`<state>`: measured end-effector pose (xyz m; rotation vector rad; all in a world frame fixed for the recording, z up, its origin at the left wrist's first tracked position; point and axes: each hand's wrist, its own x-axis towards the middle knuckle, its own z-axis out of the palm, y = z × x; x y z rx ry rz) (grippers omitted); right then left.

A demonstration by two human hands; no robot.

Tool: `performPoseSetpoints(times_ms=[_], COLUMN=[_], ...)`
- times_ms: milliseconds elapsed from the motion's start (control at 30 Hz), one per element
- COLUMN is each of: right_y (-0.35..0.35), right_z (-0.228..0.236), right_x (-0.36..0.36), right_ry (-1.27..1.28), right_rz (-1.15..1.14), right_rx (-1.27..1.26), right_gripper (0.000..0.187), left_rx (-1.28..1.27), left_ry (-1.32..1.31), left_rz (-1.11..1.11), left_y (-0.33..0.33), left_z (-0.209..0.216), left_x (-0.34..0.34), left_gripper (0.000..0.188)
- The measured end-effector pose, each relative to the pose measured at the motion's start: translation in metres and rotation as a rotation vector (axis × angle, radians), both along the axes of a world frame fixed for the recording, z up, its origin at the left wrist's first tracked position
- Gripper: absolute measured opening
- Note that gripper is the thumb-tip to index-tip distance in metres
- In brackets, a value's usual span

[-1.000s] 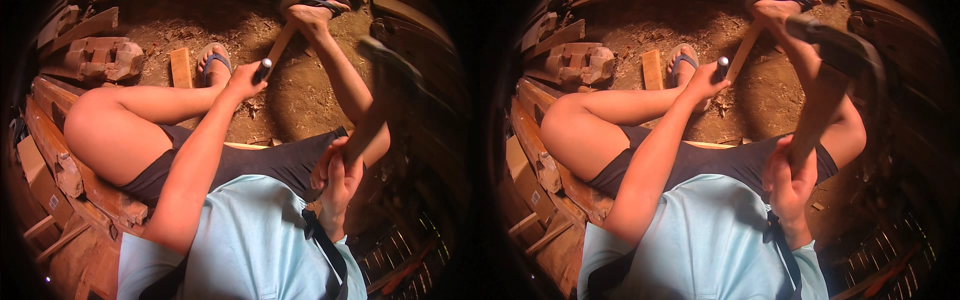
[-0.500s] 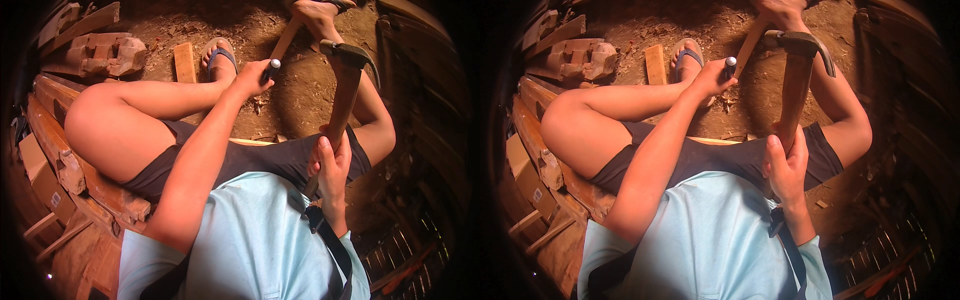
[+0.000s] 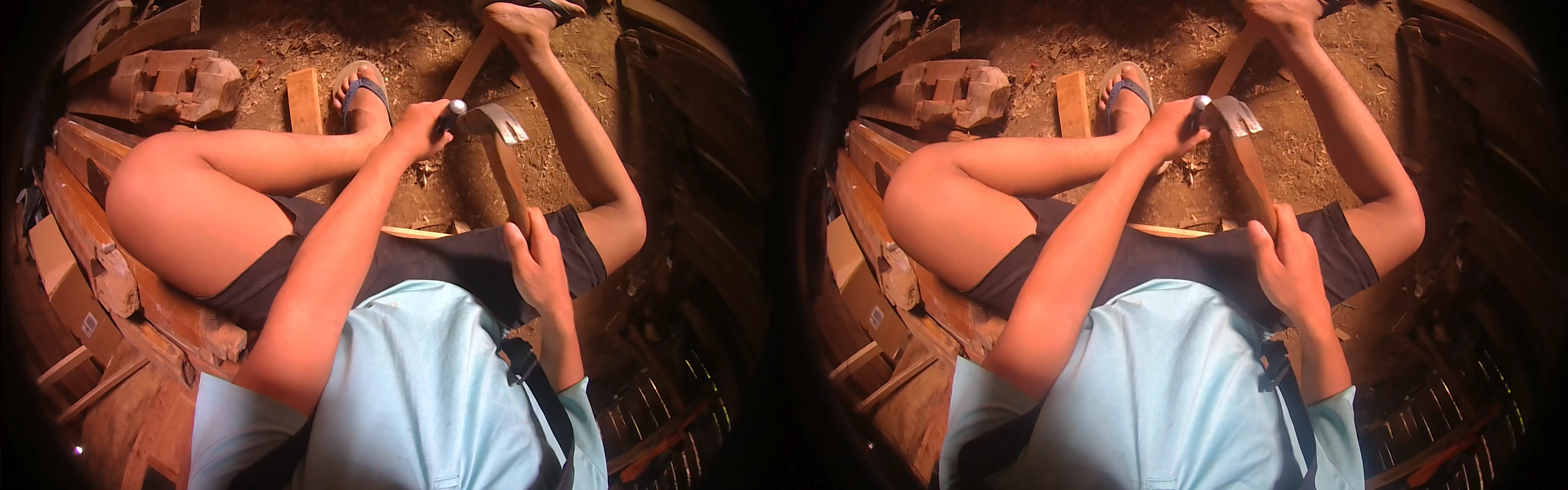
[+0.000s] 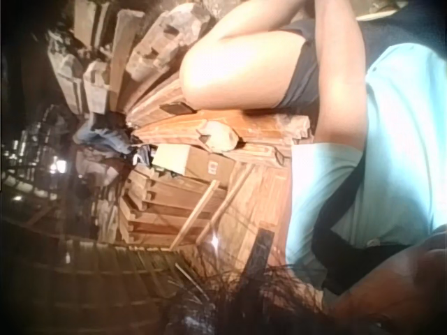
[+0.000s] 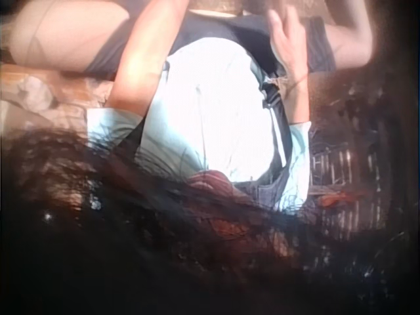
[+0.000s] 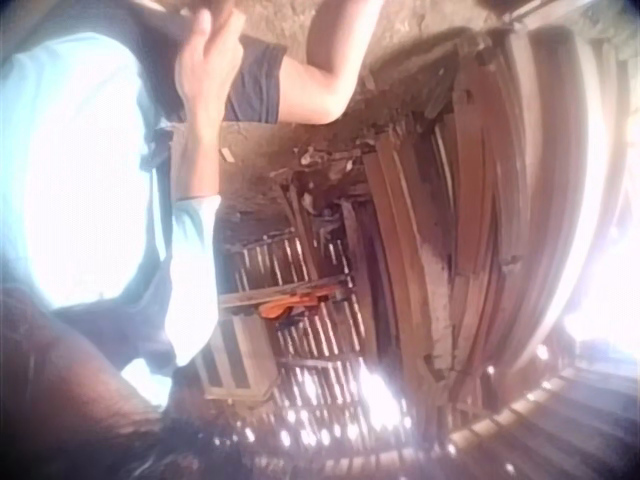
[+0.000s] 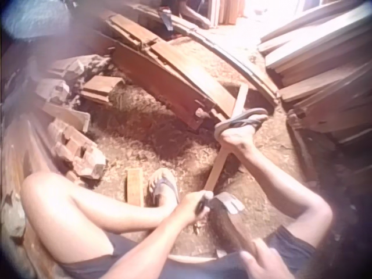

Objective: The person sits on the floor and uses a chisel and hammer to carve a long, thin piece of wood. They repeatedly strike the chisel to remove wood shavings and shape the piece.

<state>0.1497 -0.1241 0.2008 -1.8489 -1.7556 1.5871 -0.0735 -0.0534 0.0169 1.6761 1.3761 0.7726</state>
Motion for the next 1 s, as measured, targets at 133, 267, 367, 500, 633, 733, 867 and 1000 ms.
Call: performPoseSetpoints(times_ms=[133, 267, 367, 500, 633, 733, 867, 1000], right_y=[0.011, 0.015, 0.013, 0.019, 0.030, 0.020, 0.000, -0.004], right_z=[0.040, 0.049, 0.009, 0.008, 0.060, 0.055, -0.008, 0.019], right_x=[0.002, -0.006, 0.003, 0.000, -0.002, 0.003, 0.014, 0.004], right_ry=[0.256, 0.556, 0.354, 0.238, 0.610, 0.950, 0.308, 0.270], right_rz=[-0.225, -0.300, -0.196, -0.130, -0.325, -0.481, -0.225, -0.192], right_rx=[-0.007, 0.232, 0.151, -0.136, 0.069, 0.122, 0.029, -0.101], right_gripper=[0.028, 0.039, 0.035, 0.032, 0.045, 0.047, 0.027, 0.036], left_rx=[-0.030, -0.005, 0.007, -0.018, -0.086, -0.062, -0.048, 0.025], left_ry=[0.000, 0.071, 0.065, 0.100, 0.069, 0.046, 0.038, 0.051], left_rz=[-0.032, -0.023, -0.038, -0.112, -0.049, -0.042, -0.069, -0.061], left_y=[-0.001, -0.001, 0.001, 0.001, -0.006, -0.002, -0.002, 0.004], left_z=[-0.003, -0.004, -0.005, 0.004, 0.004, 0.000, -0.004, -0.013], left_x=[-0.004, 0.001, 0.002, 0.008, 0.001, 0.000, 0.006, 0.003], left_gripper=[0.029, 0.030, 0.030, 0.028, 0.028, 0.029, 0.032, 0.032])
